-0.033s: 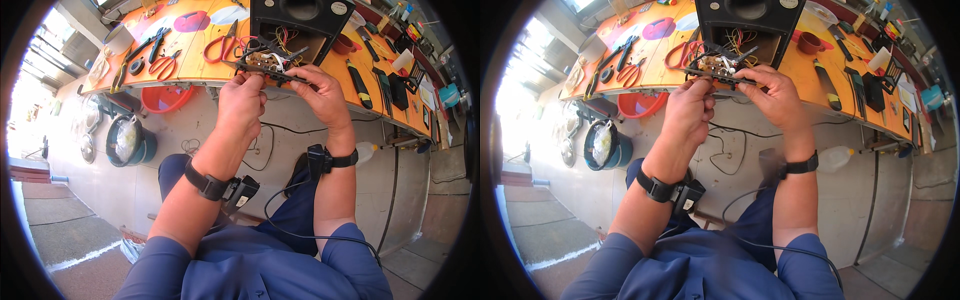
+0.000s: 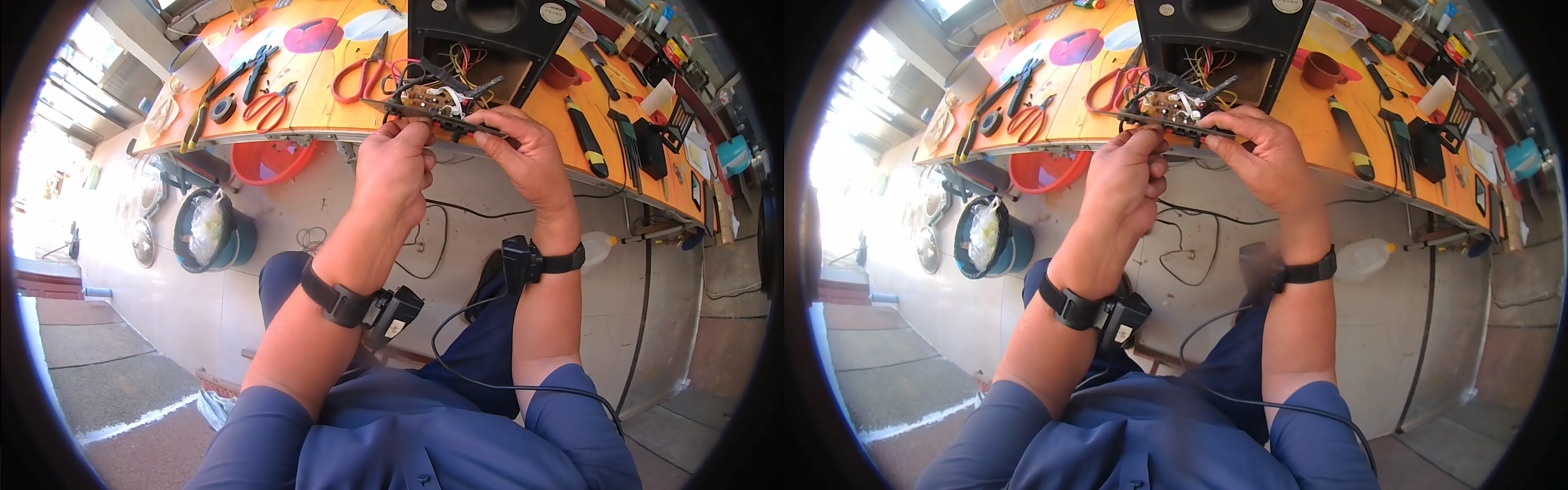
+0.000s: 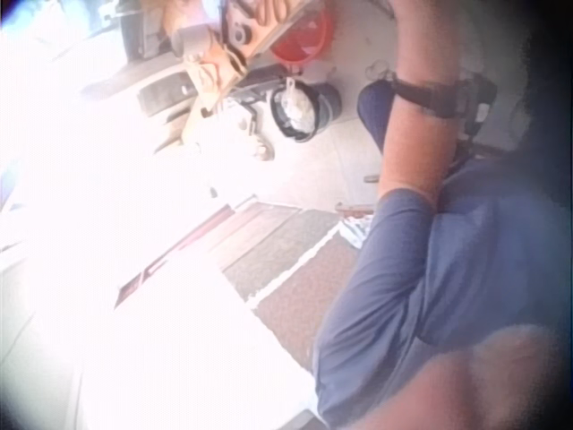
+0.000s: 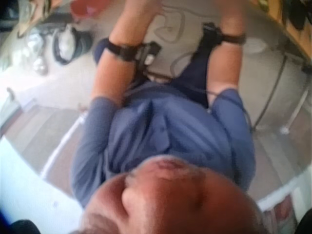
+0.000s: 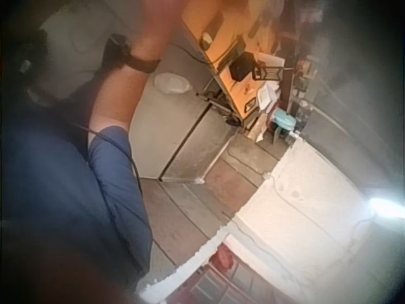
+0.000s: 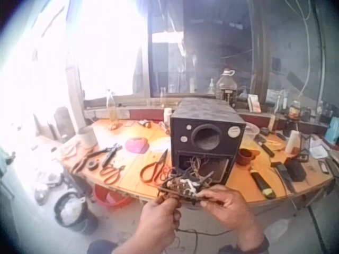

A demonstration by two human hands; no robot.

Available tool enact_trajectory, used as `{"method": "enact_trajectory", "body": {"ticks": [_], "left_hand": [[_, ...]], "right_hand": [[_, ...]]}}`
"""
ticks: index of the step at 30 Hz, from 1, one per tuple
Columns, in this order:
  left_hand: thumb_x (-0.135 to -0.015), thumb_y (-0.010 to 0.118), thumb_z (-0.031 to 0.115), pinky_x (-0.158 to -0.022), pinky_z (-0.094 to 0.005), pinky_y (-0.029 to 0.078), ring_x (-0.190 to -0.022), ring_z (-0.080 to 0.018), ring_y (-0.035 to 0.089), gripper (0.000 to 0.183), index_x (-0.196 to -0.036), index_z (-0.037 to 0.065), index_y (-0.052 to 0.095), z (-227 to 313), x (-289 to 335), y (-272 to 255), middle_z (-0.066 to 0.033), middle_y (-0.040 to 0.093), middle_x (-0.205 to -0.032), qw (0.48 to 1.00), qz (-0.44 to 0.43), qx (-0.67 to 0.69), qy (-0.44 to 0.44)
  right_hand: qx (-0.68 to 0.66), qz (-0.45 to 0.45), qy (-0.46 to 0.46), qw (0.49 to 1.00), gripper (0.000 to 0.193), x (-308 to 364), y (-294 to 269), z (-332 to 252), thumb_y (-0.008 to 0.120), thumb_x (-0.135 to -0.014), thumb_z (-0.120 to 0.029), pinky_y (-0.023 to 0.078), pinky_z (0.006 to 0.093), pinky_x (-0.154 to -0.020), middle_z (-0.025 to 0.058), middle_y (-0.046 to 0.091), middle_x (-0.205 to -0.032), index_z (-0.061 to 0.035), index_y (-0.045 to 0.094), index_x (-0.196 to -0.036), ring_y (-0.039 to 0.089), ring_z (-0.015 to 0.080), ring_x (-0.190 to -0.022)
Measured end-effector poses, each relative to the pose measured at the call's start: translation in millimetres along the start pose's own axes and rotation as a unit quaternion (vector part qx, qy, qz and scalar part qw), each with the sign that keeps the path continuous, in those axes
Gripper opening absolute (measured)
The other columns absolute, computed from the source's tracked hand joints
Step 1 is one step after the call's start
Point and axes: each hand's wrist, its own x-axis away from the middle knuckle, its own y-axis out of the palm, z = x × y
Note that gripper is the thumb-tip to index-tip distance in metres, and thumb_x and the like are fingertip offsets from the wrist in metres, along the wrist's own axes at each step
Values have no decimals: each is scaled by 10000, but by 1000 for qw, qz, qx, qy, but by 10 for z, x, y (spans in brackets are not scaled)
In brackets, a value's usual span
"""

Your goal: The person uses pliers to strip and adjust wires on a small electronic component, then uses a soldering iron to solder connections. The person inspects the component and continues to manipulate wires and solder joints.

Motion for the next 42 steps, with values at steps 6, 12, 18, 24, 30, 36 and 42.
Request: {"method": "enact_trajectory", "body": {"ticks": [6, 12, 18, 24, 30, 36, 42], "left_hand": [[-998, 651, 98, -462, -231, 323, -620, -87, 486, 72, -1048, 72, 606, 63, -10, -8, -36, 574, -933, 999, -9, 36, -39], [-994, 669, 118, -458, -227, 322, -616, -85, 497, 96, -1053, 59, 622, 71, 24, 3, -37, 592, -924, 1000, 6, -17, -20], [-986, 700, 163, -446, -223, 329, -597, -76, 511, 175, -1096, 39, 642, 64, 26, 13, -44, 639, -932, 995, 29, -95, 16], [-986, 704, 174, -442, -216, 333, -590, -72, 516, 172, -1076, 35, 658, 55, 31, 6, -37, 654, -923, 990, 27, -137, 34], [-989, 696, 168, -443, -213, 333, -592, -71, 514, 160, -1077, 40, 660, 108, 60, 22, -36, 648, -922, 990, 25, -136, 26], [-993, 674, 132, -449, -217, 335, -609, -73, 495, 116, -1076, 54, 649, 144, 61, 65, -29, 605, -922, 992, 33, -123, 5], [-998, 648, 87, -451, -219, 321, -602, -78, 467, 77, -1070, 71, 628, 180, 33, 67, -23, 588, -907, 997, 32, -56, -42]], "right_hand": [[5, -1, -17, 1000, 227, -7, -2, 14, 744, -940, -73, 489, 257, -732, 33, 669, -993, -49, 762, -1165, 607, 121, -906], [12, 6, -35, 999, 233, -1, 5, 29, 744, -937, -69, 494, 264, -757, 43, 673, -995, -41, 759, -1168, 613, 130, -912], [12, 11, -47, 999, 232, -14, 15, 55, 749, -929, -59, 508, 273, -803, 53, 687, -1015, -34, 759, -1159, 633, 146, -939], [-17, -1, -19, 1000, 220, 15, 16, 28, 722, -952, -46, 462, 242, -764, 9, 642, -995, -37, 759, -1169, 569, 94, -913], [-4, 11, -12, 1000, 238, 9, 22, 30, 754, -922, -71, 513, 284, -790, 64, 689, -990, -31, 759, -1156, 645, 164, -910], [27, 11, -22, 999, 233, 15, 23, 64, 742, -931, -95, 515, 291, -778, 69, 698, -995, -44, 765, -1158, 654, 177, -888], [19, 16, -33, 999, 231, 17, 37, 96, 751, -929, -102, 516, 293, -753, 65, 701, -993, -47, 767, -1153, 654, 171, -859]]}}
